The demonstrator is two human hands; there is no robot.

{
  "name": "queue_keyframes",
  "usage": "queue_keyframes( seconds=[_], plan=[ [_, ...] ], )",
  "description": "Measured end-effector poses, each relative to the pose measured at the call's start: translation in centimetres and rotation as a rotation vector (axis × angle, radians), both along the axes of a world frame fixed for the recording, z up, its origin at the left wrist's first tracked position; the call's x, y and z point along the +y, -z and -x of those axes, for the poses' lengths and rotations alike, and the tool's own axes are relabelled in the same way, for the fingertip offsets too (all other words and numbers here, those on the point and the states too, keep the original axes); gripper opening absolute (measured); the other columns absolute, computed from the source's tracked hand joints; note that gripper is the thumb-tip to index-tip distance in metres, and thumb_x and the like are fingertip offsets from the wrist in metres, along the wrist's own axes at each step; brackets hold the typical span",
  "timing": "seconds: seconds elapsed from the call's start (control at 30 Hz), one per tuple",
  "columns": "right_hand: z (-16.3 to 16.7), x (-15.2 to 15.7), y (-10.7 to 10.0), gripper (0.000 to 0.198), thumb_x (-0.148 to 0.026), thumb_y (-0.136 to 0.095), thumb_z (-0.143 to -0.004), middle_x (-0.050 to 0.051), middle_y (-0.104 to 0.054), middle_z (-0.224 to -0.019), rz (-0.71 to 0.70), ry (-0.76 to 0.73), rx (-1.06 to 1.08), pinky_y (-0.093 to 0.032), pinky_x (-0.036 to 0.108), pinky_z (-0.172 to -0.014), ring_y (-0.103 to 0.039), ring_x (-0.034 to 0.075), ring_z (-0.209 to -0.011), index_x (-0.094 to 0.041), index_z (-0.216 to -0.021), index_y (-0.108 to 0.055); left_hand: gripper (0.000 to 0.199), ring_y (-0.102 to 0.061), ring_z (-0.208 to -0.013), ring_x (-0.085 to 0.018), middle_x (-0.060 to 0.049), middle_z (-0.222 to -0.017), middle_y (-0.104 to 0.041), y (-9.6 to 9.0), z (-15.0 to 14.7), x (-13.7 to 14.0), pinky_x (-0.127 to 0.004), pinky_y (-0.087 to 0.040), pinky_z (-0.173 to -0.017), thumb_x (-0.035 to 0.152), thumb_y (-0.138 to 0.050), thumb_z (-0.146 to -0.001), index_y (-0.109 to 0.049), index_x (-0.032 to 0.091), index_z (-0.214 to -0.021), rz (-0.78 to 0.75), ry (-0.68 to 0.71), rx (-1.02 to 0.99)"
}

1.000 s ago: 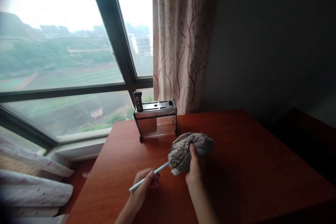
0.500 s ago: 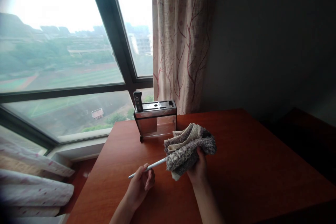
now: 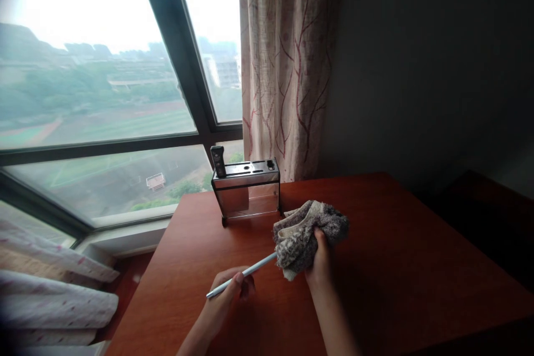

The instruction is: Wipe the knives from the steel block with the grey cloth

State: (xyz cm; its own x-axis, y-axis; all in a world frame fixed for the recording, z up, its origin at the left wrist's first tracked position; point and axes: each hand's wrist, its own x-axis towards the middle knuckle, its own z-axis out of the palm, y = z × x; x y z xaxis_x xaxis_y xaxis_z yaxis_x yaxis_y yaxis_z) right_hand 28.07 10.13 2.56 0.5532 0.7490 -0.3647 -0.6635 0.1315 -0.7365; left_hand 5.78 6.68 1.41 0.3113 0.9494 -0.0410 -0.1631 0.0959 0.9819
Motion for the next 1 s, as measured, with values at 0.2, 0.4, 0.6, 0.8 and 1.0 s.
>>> queue_keyframes(
  seconds=[0.2,0.4,0.6,0.8,1.0],
  plan=[
    [-1.8,0.0,-0.2,0.042,-0.042,-0.067,-0.071,-0.003,-0.071,-0.093,-0.020,0.017,-0.003,-0.054,0.031,-0.073,-0.064,0.020,-0.088,-0.023,-0.108,-0.063,0.038,-0.054,-0.060,-0.015,-0.011,-0.080,-0.070,-0.4,2.0,0.3,-0.027,-0.042,-0.055,0.040,-0.069,-0.076,-0.070,0.014,-0.104,0.090,0.001,-0.143],
    [-1.4,0.0,-0.9,0.045,-0.032,-0.076,-0.062,-0.002,-0.071,-0.094,-0.086,0.033,-0.146,-0.052,0.032,-0.075,-0.063,0.020,-0.089,-0.021,-0.104,-0.064,0.032,-0.048,-0.053,-0.014,-0.006,-0.070,-0.067,-1.4,0.5,0.2,-0.025,-0.036,-0.052,0.043,-0.058,-0.084,-0.074,0.017,-0.092,0.031,0.102,0.303],
    [-0.5,0.2,-1.9,0.049,-0.031,-0.079,-0.060,-0.003,-0.072,-0.091,-0.136,-0.010,-0.159,-0.052,0.031,-0.076,-0.064,0.020,-0.090,-0.022,-0.106,-0.064,0.031,-0.045,-0.060,-0.016,-0.002,-0.062,-0.058,-0.3,-1.7,-0.3,-0.024,-0.033,-0.056,0.045,-0.060,-0.081,-0.072,0.018,-0.073,-0.144,-0.073,0.420],
    [-1.3,-0.1,-1.7,0.035,-0.040,-0.077,-0.058,-0.001,-0.073,-0.079,-0.152,-0.244,0.033,-0.055,0.038,-0.074,-0.067,0.024,-0.083,-0.023,-0.087,-0.067,0.044,-0.018,-0.047,-0.008,0.007,-0.050,-0.028,-0.4,-1.1,-1.1,-0.023,-0.012,-0.044,0.055,-0.056,-0.082,-0.068,0.014,-0.072,0.318,0.206,0.083],
    [-0.6,0.9,-2.1,0.041,-0.042,-0.079,-0.055,0.001,-0.074,-0.087,-0.155,-0.260,-0.034,-0.056,0.039,-0.074,-0.068,0.026,-0.084,-0.024,-0.090,-0.067,0.044,-0.015,-0.045,-0.006,0.009,-0.049,-0.028,-0.1,-1.3,-1.3,-0.022,-0.008,-0.043,0.057,-0.059,-0.080,-0.064,0.013,-0.074,0.431,0.247,-0.003]
  ],
)
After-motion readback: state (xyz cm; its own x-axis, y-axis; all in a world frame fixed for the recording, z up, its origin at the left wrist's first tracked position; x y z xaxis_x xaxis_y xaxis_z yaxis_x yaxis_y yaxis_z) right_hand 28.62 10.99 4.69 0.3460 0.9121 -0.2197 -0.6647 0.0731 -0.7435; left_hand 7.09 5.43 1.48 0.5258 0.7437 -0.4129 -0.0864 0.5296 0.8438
